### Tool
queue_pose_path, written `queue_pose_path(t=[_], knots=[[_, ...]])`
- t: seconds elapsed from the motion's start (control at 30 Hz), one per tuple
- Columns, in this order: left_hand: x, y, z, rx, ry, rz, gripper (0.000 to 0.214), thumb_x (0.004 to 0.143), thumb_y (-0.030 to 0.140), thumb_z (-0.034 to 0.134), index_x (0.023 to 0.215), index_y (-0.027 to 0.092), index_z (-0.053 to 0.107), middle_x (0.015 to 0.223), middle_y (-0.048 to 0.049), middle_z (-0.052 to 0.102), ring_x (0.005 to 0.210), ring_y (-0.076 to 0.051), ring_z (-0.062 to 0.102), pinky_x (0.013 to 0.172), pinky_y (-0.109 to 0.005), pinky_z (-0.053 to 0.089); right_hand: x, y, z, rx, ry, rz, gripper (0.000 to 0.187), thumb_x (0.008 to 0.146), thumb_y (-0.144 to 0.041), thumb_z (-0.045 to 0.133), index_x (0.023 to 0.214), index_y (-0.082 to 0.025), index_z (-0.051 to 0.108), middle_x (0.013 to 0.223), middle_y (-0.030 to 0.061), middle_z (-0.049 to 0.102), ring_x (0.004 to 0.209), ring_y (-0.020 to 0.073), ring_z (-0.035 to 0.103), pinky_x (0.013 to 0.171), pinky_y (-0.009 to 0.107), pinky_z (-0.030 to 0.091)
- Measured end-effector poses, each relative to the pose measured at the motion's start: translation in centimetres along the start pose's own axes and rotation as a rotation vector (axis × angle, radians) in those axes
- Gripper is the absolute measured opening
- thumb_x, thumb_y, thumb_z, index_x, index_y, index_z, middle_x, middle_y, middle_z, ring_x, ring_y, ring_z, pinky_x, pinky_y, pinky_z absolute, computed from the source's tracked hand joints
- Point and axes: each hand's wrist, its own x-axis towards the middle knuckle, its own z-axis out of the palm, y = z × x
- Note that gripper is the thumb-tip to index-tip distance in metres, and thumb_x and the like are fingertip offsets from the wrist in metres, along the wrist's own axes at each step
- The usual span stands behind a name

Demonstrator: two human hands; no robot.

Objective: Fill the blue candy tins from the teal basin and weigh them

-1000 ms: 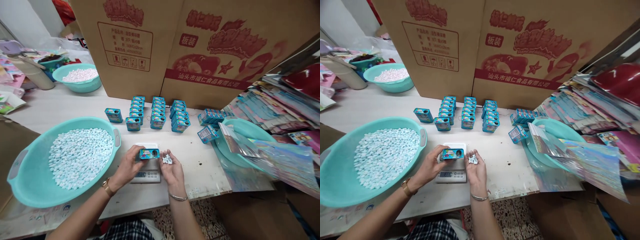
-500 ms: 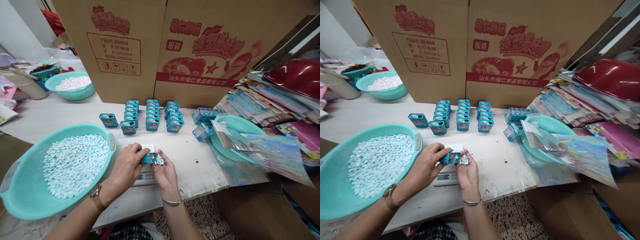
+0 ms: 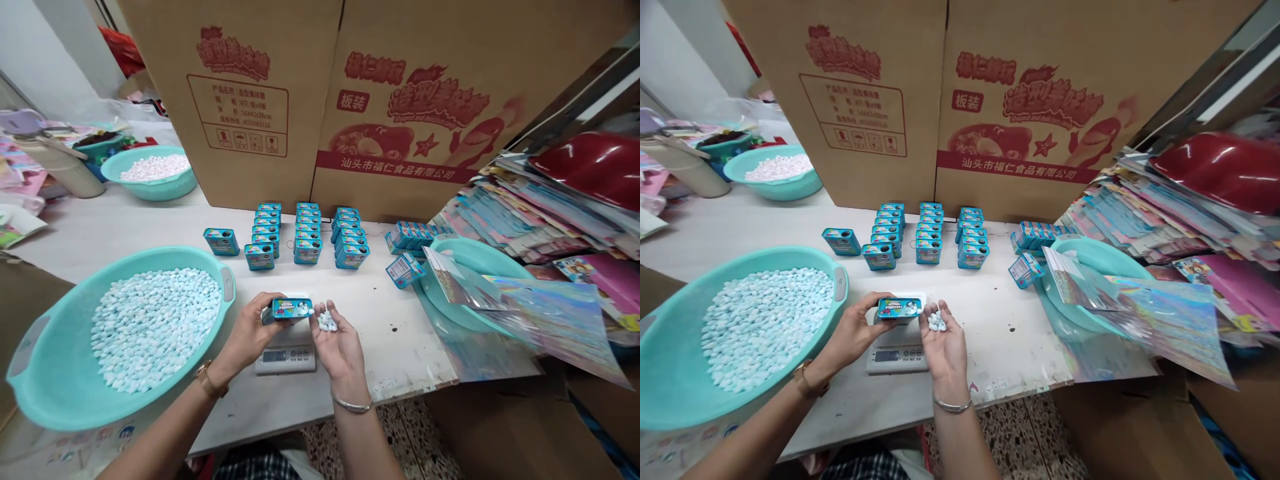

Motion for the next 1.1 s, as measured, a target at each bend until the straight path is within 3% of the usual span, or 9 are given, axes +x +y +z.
queue_pose_path(t=[0.17, 0.3, 0.37, 0.43, 0.53, 0.63, 0.83, 1.1], knots=[[-0.5, -3.1, 1.2, -0.148, 0.071, -0.127, 0.042, 0.077, 0.023, 0.072, 0.117, 0.017, 0.059, 0.117, -0.0083, 0.066, 0.112, -0.024, 0.061, 0.102, -0.041, 0.045, 0.5, -1.4, -1.0, -0.011, -0.112, -0.002, 0.017, 0.085, -0.004, 0.056, 0.092, -0.018, 0.062, 0.075, -0.0022, 0.062, 0.055, 0.0042, 0.055, 0.05, 0.015, 0.051], [-3.0, -2.3, 0.1, -0.133, 0.168, -0.119, 0.08, 0.076, 0.03, 0.076, 0.145, 0.022, 0.036, 0.148, -0.0123, 0.046, 0.138, -0.027, 0.042, 0.117, -0.047, 0.032, 0.3, -2.9, -2.5, -0.008, -0.142, 0.023, 0.015, 0.084, -0.006, 0.061, 0.095, -0.016, 0.059, 0.069, -0.005, 0.055, 0.047, 0.0019, 0.045, 0.04, 0.012, 0.04], [-5.4, -1.4, -1.2, -0.119, 0.247, -0.115, 0.076, 0.081, 0.032, 0.072, 0.147, 0.025, 0.033, 0.148, -0.0104, 0.047, 0.138, -0.025, 0.043, 0.118, -0.046, 0.031, 0.1, -3.7, -3.5, -0.023, -0.154, 0.01, 0.015, 0.084, -0.007, 0.063, 0.096, -0.016, 0.058, 0.067, -0.0061, 0.052, 0.045, 0.0016, 0.042, 0.037, 0.012, 0.036], [-8.5, -0.9, -2.7, -0.113, 0.324, -0.152, 0.063, 0.085, 0.033, 0.068, 0.142, 0.027, 0.042, 0.138, -0.0082, 0.057, 0.13, -0.023, 0.052, 0.115, -0.043, 0.036, -0.1, -4.5, -4.6, -0.051, -0.158, -0.012, 0.015, 0.085, -0.01, 0.064, 0.097, -0.015, 0.058, 0.066, -0.007, 0.049, 0.043, 0.0016, 0.04, 0.035, 0.011, 0.034], [-13.4, -0.9, -4.2, -0.121, 0.42, -0.294, 0.051, 0.085, 0.035, 0.067, 0.133, 0.028, 0.052, 0.124, -0.0061, 0.067, 0.118, -0.022, 0.061, 0.107, -0.039, 0.046, -0.4, -5.3, -6.0, -0.101, -0.139, -0.036, 0.014, 0.086, -0.013, 0.066, 0.097, -0.016, 0.057, 0.065, -0.0076, 0.048, 0.043, 0.0014, 0.039, 0.034, 0.011, 0.033], [-17.5, -1.5, -4.6, -0.118, 0.477, -0.461, 0.048, 0.083, 0.042, 0.068, 0.127, 0.026, 0.057, 0.113, -0.006, 0.071, 0.111, -0.023, 0.065, 0.097, -0.035, 0.053, -0.6, -5.7, -6.7, -0.16, -0.119, -0.064, 0.017, 0.084, -0.016, 0.07, 0.095, -0.017, 0.057, 0.065, -0.0081, 0.046, 0.042, 0.001, 0.038, 0.034, 0.011, 0.033], [-21.1, -2.2, -3.8, -0.187, 0.533, -0.662, 0.05, 0.079, 0.051, 0.068, 0.12, 0.024, 0.062, 0.108, -0.0066, 0.072, 0.103, -0.025, 0.068, 0.088, -0.033, 0.058, -1.4, -5.3, -5.2, -0.351, -0.128, -0.14, 0.021, 0.081, -0.025, 0.074, 0.093, -0.018, 0.059, 0.063, -0.0094, 0.041, 0.041, 0.0006, 0.03, 0.033, 0.01, 0.028], [-21.5, -3.5, -4.9, -0.186, 0.48, -0.615, 0.052, 0.076, 0.05, 0.07, 0.12, 0.023, 0.063, 0.11, -0.0088, 0.072, 0.104, -0.028, 0.068, 0.088, -0.035, 0.058, -1.6, -3.5, -0.9, -0.773, -0.238, -0.218, 0.026, 0.081, -0.038, 0.074, 0.095, -0.02, 0.062, 0.063, -0.0075, 0.042, 0.044, 0.0015, 0.022, 0.037, 0.013, 0.018]])
